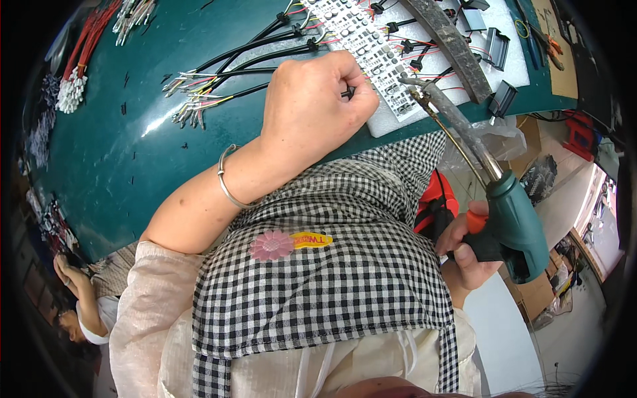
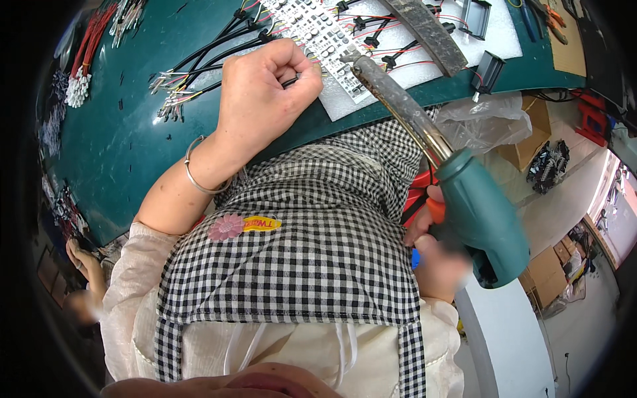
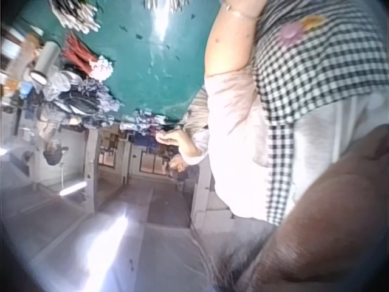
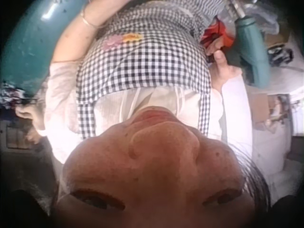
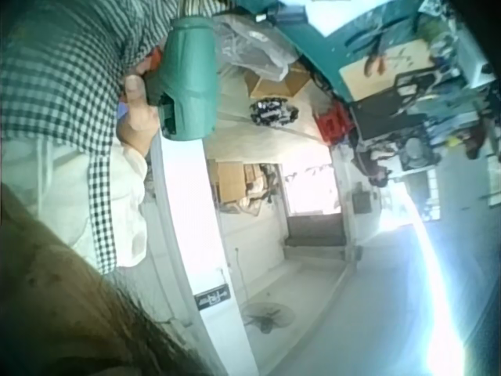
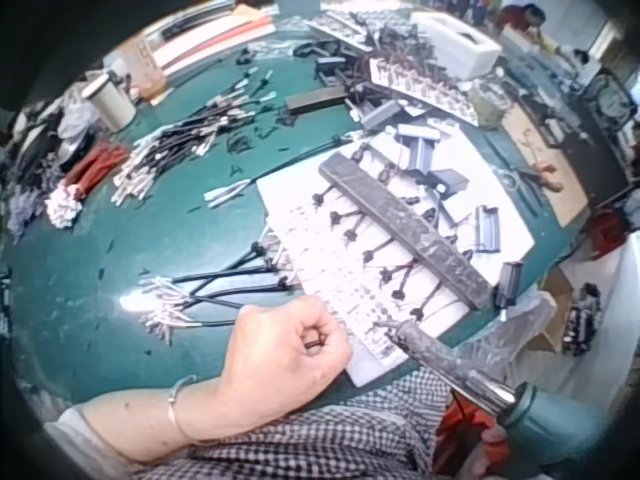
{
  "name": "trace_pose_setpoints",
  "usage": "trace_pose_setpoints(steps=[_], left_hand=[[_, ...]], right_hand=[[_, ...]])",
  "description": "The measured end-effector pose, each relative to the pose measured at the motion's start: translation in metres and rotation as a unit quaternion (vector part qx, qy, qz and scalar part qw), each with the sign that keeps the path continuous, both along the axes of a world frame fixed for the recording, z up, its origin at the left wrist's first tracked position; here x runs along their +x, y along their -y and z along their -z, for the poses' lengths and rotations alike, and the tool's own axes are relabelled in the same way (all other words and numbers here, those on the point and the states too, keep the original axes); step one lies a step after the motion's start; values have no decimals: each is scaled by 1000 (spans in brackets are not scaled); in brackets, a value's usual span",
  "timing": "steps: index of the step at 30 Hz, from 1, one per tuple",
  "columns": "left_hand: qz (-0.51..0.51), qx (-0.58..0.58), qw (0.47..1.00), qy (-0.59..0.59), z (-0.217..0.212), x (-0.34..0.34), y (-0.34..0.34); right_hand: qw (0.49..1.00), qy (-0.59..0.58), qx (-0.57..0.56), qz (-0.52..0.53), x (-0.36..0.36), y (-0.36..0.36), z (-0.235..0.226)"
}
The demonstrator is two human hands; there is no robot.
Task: The person uses a soldering iron to attach small components to wires on a white circuit board. They repeatedly pick up wires, apply heat with the soldering iron, and place the finished units on the table. The workspace is a green workbench with various tools and components.
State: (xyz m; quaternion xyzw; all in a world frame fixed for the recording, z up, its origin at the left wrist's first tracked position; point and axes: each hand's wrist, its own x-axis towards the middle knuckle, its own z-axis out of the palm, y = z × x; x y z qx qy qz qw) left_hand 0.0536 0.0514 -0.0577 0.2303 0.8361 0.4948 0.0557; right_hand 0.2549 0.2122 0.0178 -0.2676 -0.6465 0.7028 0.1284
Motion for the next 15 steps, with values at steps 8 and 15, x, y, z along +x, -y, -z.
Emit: trace_pose_setpoints(steps=[8, 15], left_hand=[[27, -14, 984, 177, -8, -5, 5], [28, -28, 982, 187, -11, -5, 5]], right_hand=[[1000, -9, -20, -8, 4, -7, 2], [999, 29, -4, -21, 6, -7, 0]])
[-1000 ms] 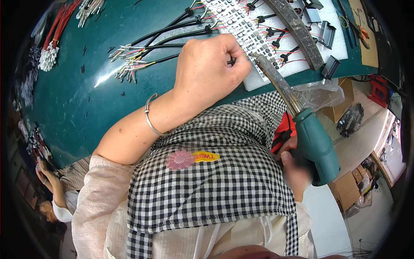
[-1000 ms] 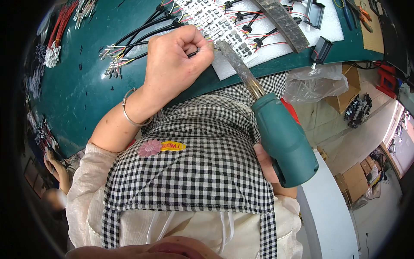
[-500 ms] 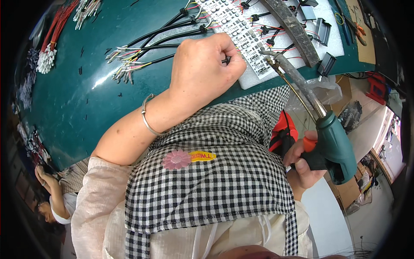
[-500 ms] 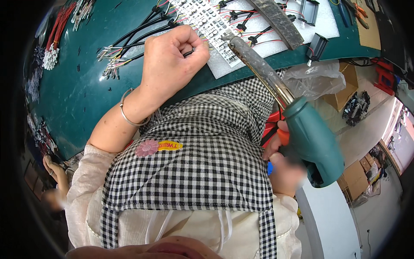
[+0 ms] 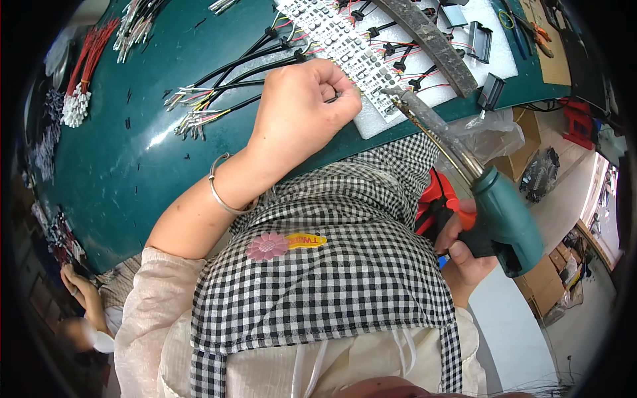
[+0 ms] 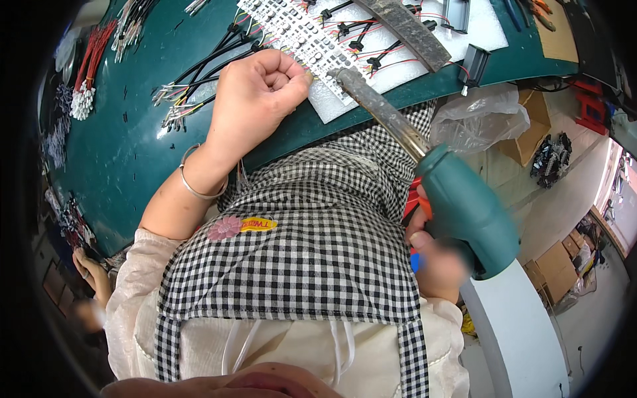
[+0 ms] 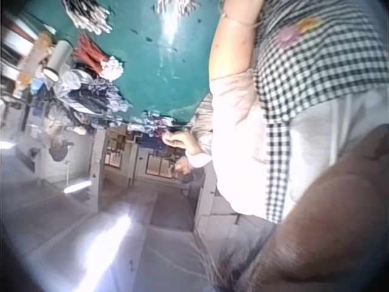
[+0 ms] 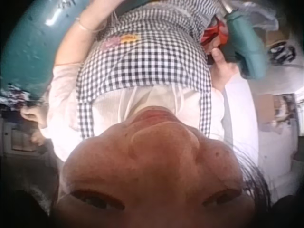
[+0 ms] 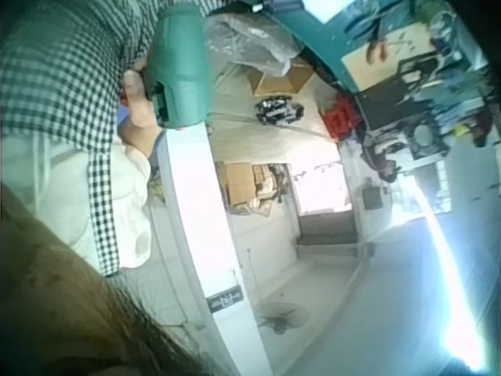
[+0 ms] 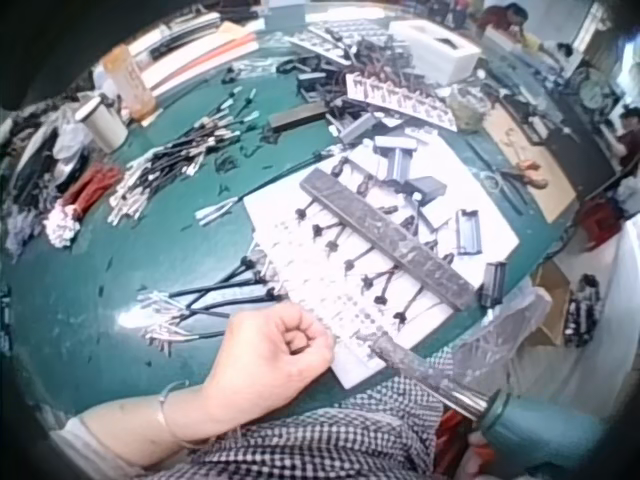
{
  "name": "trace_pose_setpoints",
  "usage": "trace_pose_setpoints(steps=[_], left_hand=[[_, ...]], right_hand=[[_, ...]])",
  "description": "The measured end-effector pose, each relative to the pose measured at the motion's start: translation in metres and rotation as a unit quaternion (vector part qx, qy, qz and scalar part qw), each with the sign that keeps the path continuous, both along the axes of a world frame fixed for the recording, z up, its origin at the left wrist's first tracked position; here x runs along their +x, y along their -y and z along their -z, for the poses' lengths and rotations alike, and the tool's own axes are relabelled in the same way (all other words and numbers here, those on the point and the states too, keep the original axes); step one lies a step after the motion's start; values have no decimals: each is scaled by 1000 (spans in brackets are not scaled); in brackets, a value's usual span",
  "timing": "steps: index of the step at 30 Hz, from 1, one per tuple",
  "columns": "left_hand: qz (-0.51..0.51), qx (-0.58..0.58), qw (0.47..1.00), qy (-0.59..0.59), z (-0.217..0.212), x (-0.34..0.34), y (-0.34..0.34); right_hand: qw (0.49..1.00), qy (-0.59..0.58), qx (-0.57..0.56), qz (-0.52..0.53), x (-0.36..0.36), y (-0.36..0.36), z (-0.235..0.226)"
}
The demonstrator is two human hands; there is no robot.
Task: The person uses a soldering iron to attach small components to wires on a white circuit board. They repeatedly pick up wires, apply heat with the soldering iron, and place the finished units on the table. The workspace is a green workbench with various tools and components.
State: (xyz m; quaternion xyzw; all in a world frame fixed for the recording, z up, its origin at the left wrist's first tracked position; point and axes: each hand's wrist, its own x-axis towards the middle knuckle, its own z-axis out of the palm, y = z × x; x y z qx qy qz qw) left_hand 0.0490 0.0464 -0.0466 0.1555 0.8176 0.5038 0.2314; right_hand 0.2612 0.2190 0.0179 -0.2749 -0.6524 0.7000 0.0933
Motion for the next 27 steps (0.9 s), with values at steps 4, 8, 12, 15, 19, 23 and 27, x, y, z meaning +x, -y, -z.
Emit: trace_pose_setpoints(steps=[4, 8, 12, 15, 19, 23, 27], left_hand=[[-5, -9, 999, -33, -1, 1, -2], [-11, -2, 997, -75, 1, 3, -3], [-15, -7, 994, -108, 3, 5, -4], [-15, -2, 992, -122, 2, 5, -3], [-20, 2, 989, -146, 5, 7, -4], [-20, 1, 984, -175, 7, 7, -5], [-16, 1, 983, -183, 8, 6, -4]], right_hand=[[999, 23, 44, 22, 7, 7, 6], [998, 32, 49, 11, 10, 8, 13], [987, 71, 141, -43, 19, 5, 18], [982, 65, 168, -55, 22, 6, 21], [985, 77, 141, -59, 18, 8, 15], [987, 69, 135, -43, 12, 12, 13], [985, 58, 157, -41, 5, 16, 11]])
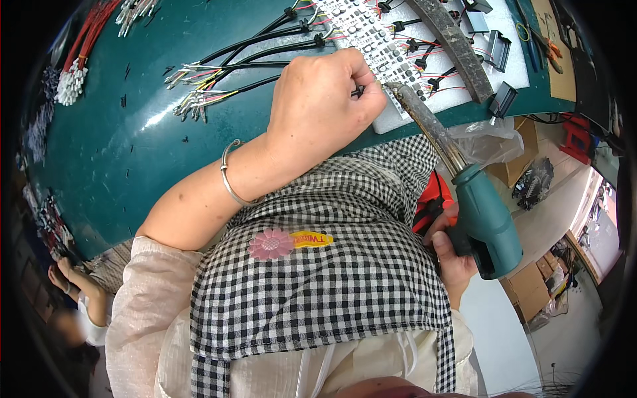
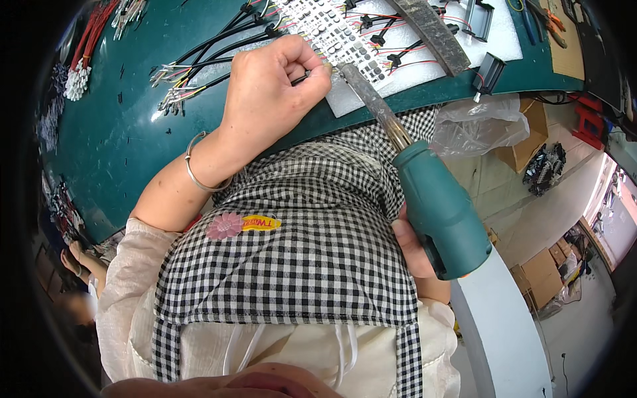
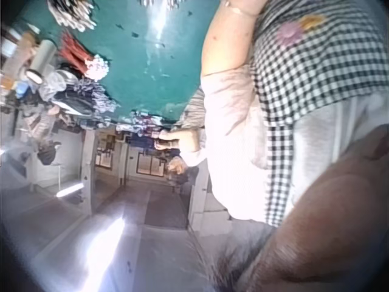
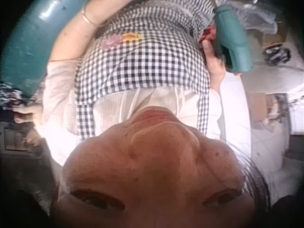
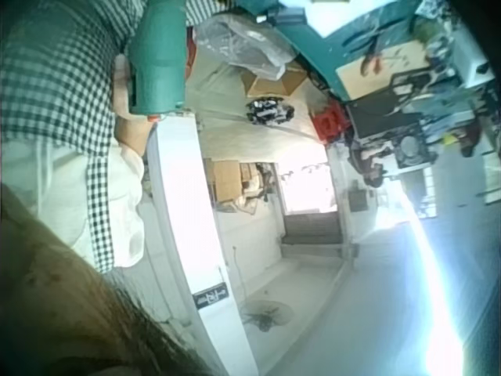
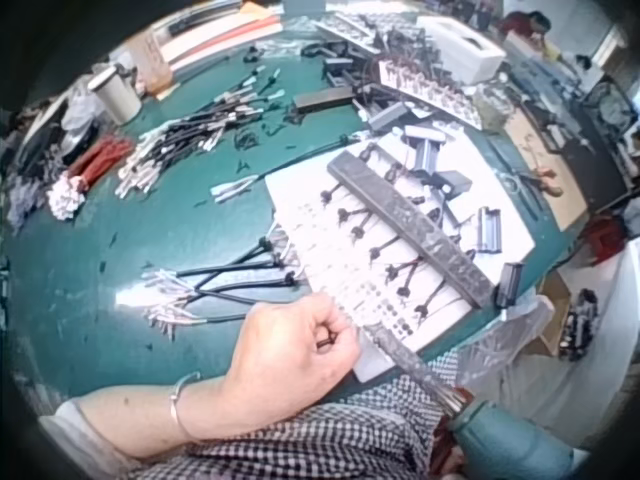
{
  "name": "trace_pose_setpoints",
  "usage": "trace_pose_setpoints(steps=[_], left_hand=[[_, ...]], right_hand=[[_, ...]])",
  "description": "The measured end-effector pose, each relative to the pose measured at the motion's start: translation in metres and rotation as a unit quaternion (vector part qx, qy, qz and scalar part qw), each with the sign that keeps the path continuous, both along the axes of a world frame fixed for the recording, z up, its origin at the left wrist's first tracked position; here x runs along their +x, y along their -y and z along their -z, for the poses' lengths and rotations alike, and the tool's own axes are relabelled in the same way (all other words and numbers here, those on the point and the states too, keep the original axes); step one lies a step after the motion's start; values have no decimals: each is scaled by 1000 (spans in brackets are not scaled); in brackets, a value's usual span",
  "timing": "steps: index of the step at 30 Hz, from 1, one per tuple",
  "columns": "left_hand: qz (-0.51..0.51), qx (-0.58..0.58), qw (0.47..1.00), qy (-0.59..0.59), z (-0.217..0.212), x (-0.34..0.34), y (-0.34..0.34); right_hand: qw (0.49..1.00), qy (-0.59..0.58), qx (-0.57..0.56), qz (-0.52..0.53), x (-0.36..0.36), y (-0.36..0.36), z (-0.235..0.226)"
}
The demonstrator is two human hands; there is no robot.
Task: The person uses a soldering iron to attach small components to wires on a white circuit board. They repeatedly pick up wires, apply heat with the soldering iron, and place the finished units on the table. The workspace is a green workbench with various tools and components.
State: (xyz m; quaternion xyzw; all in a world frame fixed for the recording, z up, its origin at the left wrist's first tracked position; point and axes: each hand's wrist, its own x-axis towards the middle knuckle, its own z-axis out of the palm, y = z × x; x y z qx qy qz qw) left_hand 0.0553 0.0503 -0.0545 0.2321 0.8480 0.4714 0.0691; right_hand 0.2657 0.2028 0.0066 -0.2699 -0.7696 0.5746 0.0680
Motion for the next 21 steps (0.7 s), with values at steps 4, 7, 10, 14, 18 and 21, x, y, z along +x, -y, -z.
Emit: trace_pose_setpoints(steps=[4, 7, 10, 14, 18, 21], left_hand=[[-4, 6, 1000, -1, 0, -1, -1], [-5, 9, 1000, -5, 2, 0, -1], [-4, 4, 1000, -6, 1, 0, 0], [-3, -4, 1000, -3, 0, 1, -1], [5, -3, 1000, 10, -3, 0, -2], [19, -15, 1000, 13, -8, 0, 0]], right_hand=[[995, -8, 63, -71, 10, -14, 9], [998, -35, -25, 35, 0, 1, 4], [987, -66, -121, 77, -7, -2, -6], [984, -89, -138, 71, -5, -7, -9], [985, -84, -131, 70, 1, -8, -8], [985, -66, -148, 55, 4, -11, -8]])
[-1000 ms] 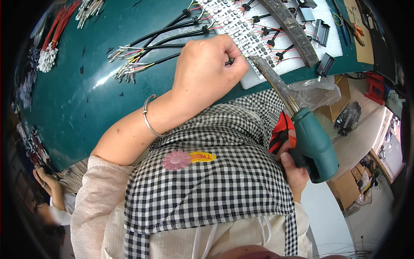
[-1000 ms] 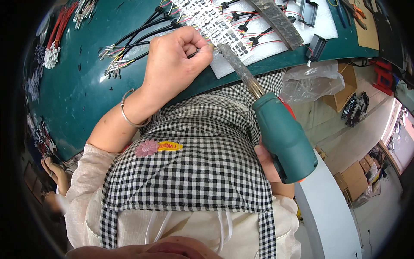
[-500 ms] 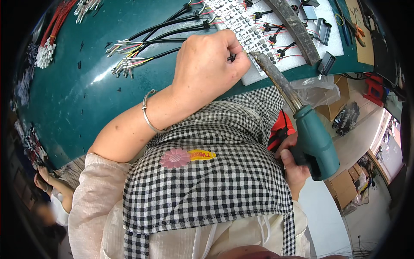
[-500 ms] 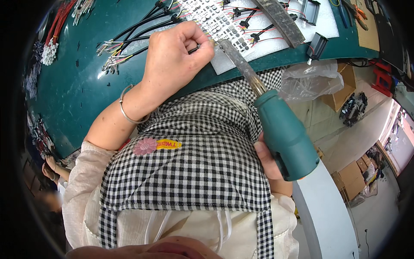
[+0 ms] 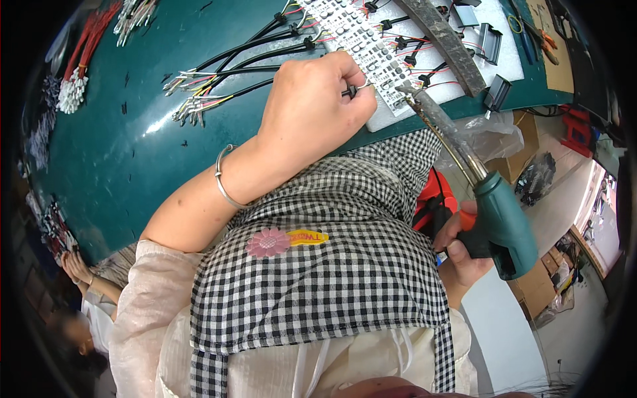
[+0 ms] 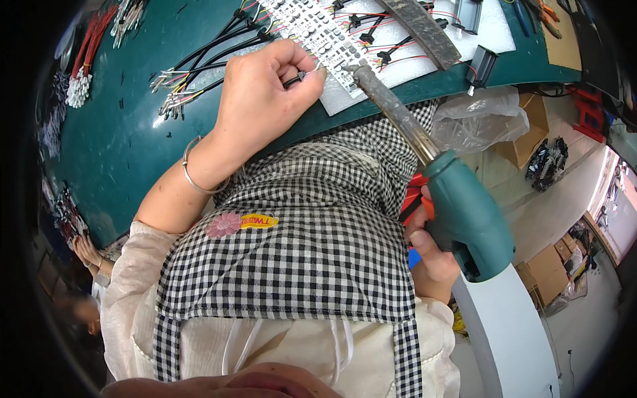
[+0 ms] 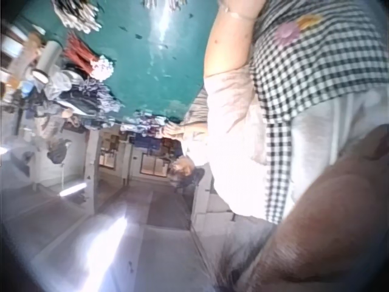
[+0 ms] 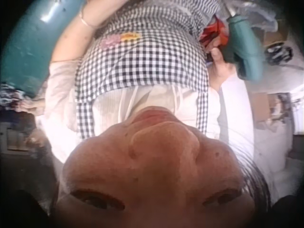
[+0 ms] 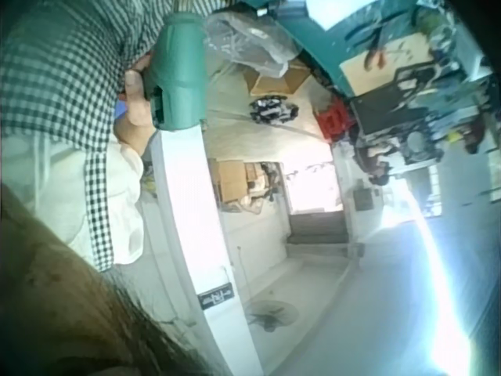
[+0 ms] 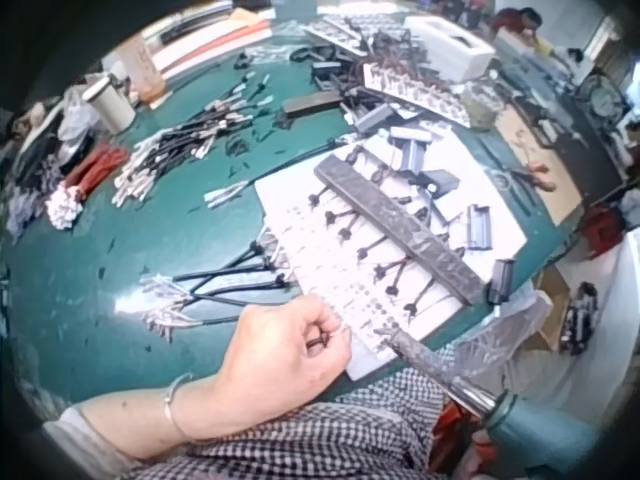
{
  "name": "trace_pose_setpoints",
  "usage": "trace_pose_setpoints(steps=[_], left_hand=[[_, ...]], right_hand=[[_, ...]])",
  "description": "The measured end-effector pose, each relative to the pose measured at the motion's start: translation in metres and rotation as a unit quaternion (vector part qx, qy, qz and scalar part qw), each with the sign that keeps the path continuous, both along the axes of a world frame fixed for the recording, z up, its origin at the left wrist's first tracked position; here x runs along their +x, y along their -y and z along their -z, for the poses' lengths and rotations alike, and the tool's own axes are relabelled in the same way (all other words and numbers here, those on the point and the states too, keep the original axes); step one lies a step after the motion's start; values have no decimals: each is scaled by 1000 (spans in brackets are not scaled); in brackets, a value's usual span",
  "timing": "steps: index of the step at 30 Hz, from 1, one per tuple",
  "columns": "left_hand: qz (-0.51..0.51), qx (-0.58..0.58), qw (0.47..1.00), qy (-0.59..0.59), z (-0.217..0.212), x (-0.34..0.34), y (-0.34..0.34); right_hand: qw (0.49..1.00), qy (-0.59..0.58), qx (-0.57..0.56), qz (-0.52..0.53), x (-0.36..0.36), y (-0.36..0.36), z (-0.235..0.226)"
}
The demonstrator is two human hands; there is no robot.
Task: The person uses a soldering iron to attach small components to wires on a white circuit board. They repeatedly pick up wires, apply heat with the soldering iron, and place the finished units on the table. The workspace is a green workbench with various tools and components.
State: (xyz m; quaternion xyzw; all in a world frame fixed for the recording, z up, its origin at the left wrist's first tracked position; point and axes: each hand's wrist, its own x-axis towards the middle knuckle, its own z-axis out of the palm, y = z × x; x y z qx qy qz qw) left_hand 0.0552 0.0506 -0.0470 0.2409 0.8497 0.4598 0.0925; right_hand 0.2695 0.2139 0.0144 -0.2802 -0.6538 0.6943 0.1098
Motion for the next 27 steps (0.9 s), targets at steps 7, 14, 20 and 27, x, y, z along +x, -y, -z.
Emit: trace_pose_setpoints(steps=[7, 14, 20, 27], left_hand=[[-6, 12, 1000, 6, 4, 3, 0], [-14, 19, 1000, -3, 5, 5, 1], [-11, 34, 999, -39, 11, 7, -2], [-12, 25, 998, -60, 13, 9, -2]], right_hand=[[998, -12, 57, -1, 7, -1, 10], [998, 23, 61, 11, 7, 3, 13], [992, 31, 109, -50, 10, -3, 17], [951, 201, 213, -95, 33, -7, 15]])
